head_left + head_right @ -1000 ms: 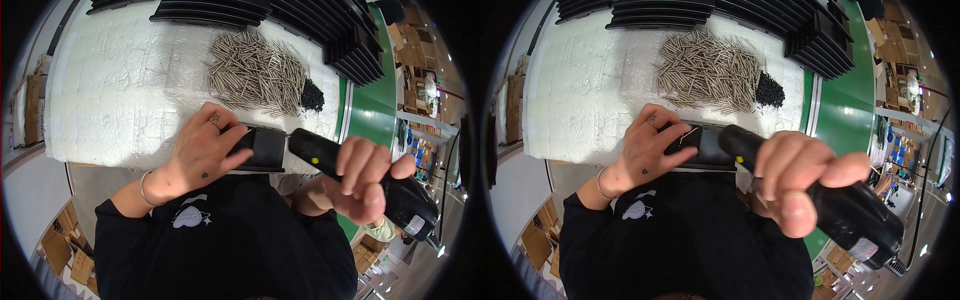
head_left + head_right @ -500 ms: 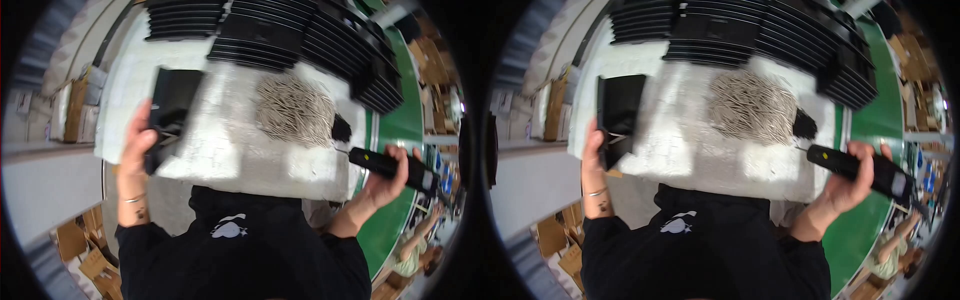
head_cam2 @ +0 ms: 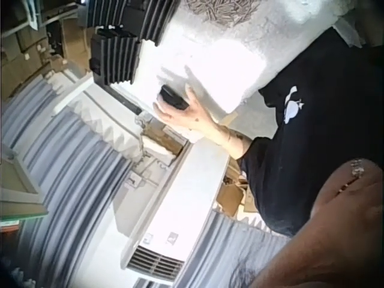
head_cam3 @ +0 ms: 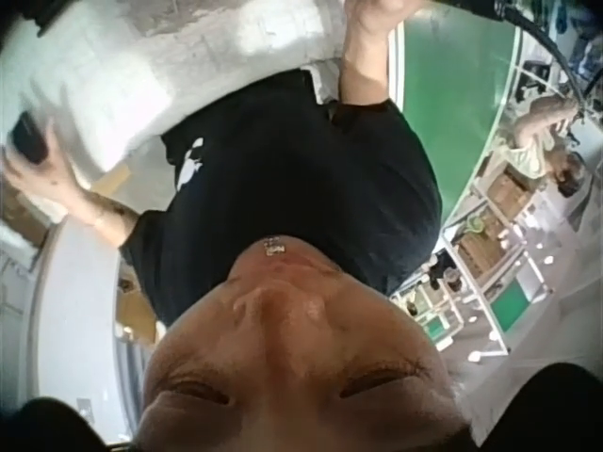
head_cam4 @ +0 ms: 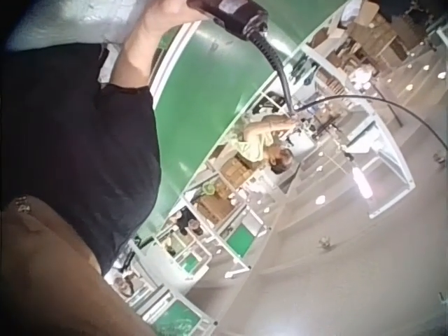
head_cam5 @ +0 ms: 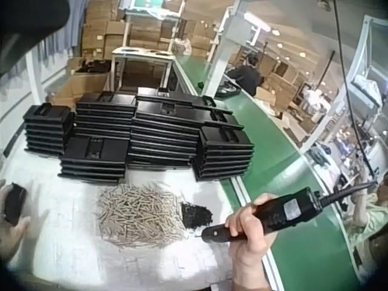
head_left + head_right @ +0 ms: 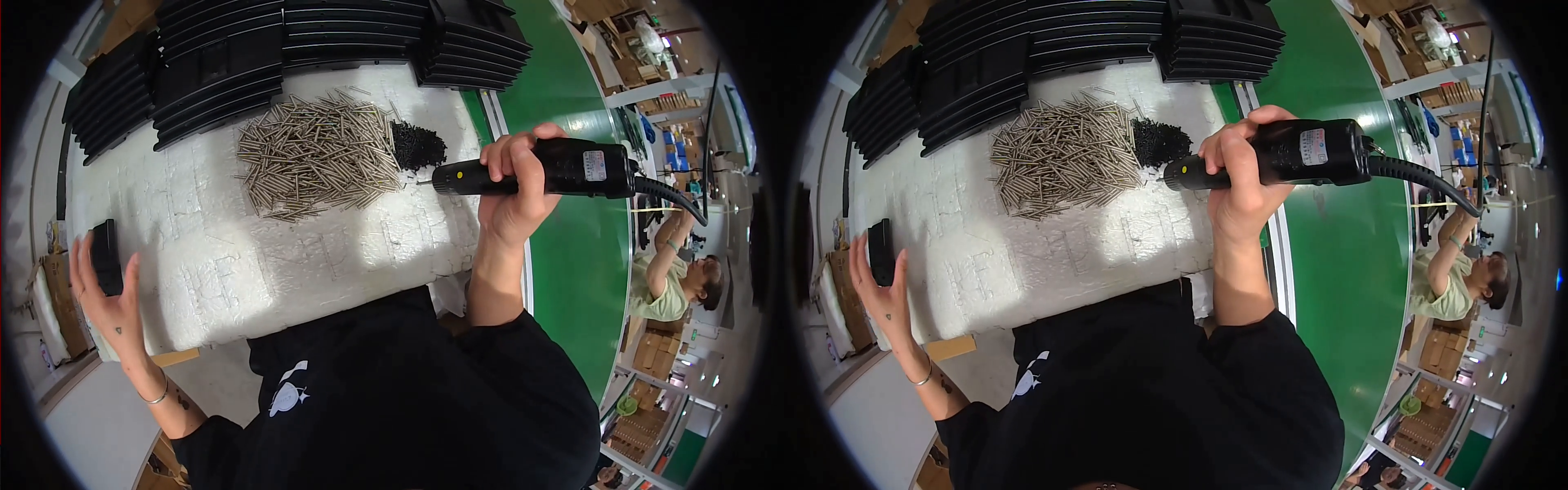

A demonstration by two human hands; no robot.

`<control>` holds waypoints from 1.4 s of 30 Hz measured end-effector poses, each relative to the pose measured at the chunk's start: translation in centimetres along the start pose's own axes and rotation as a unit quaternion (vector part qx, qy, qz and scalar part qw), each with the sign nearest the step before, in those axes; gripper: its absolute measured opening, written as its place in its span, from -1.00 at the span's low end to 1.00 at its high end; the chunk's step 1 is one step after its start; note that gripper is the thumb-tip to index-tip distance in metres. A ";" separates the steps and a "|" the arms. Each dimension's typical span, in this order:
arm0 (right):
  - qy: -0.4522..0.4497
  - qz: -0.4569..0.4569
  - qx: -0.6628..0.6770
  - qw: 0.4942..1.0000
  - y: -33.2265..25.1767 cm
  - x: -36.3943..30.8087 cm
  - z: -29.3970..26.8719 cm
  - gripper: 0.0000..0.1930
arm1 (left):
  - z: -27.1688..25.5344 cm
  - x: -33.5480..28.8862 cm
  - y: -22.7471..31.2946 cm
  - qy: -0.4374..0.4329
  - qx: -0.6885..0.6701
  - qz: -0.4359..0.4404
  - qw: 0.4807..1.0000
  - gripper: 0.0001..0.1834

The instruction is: Use an electric screwdriver to fasten small screws into plastic housing components on an assembly line.

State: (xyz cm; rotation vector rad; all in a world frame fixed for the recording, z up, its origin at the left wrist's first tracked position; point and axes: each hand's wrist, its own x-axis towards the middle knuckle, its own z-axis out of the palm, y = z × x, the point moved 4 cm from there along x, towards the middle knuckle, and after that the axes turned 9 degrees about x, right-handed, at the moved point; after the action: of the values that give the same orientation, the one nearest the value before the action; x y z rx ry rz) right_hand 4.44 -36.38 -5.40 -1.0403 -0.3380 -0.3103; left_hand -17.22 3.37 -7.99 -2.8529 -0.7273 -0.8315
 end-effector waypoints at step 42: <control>-0.271 -0.037 0.152 0.950 -7.5 -2.4 4.4 -0.62 | 3.8 0.8 26.4 -0.176 -0.601 0.237 0.743 -0.86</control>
State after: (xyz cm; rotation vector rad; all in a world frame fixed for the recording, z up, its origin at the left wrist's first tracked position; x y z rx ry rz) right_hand -1.34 -35.83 1.57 -0.7936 -0.8946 -0.0283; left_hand -2.54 -18.85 -9.41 -4.0028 0.9769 -0.8330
